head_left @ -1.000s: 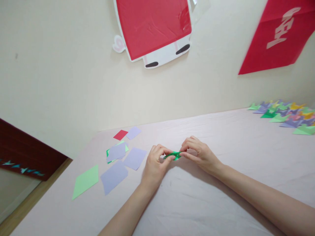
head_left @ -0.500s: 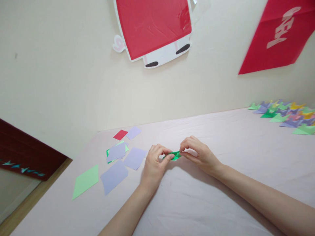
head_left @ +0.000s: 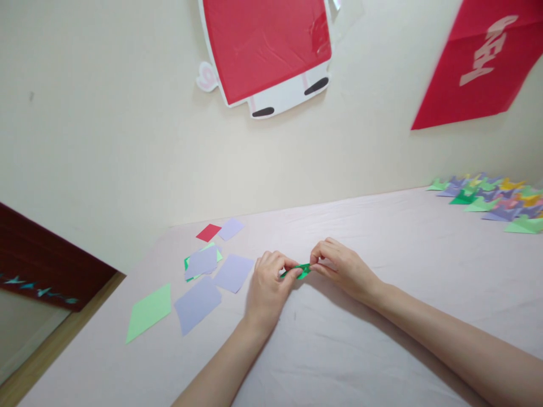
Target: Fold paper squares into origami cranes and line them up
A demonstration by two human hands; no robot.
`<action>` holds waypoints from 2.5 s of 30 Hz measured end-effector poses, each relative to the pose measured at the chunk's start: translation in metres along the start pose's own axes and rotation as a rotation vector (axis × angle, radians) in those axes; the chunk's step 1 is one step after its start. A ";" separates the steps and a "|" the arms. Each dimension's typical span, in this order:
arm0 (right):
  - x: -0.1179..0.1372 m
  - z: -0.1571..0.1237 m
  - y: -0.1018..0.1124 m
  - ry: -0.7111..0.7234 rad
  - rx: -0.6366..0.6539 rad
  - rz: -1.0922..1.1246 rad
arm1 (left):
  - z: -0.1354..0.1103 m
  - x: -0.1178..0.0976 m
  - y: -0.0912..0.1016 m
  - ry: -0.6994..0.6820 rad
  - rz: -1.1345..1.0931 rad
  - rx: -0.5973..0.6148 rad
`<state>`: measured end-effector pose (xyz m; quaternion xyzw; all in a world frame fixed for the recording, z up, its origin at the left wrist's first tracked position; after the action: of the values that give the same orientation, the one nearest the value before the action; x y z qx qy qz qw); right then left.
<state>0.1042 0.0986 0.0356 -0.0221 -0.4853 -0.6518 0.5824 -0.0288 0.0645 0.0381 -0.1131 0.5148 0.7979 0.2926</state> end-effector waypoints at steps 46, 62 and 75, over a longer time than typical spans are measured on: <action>-0.021 0.001 0.000 -0.252 -0.059 0.427 | -0.003 -0.003 0.000 0.032 -0.027 -0.052; -0.014 -0.012 -0.004 -0.386 -0.192 0.569 | -0.008 -0.006 -0.011 0.223 -0.223 -0.128; -0.025 -0.013 -0.005 -0.429 -0.240 0.677 | -0.009 -0.002 -0.030 0.314 -0.427 -0.017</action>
<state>0.1156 0.1075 0.0106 -0.3832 -0.4814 -0.4563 0.6428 -0.0108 0.0643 0.0122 -0.3439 0.5115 0.6950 0.3701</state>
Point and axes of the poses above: each hand's wrist, its own z-axis towards the middle knuckle, its own y-axis out of the back of the hand, x = y × z, the point moved 9 cm from there along z, towards the middle knuckle, and after that the axes turned 9 degrees about z, right-handed, at the moved point
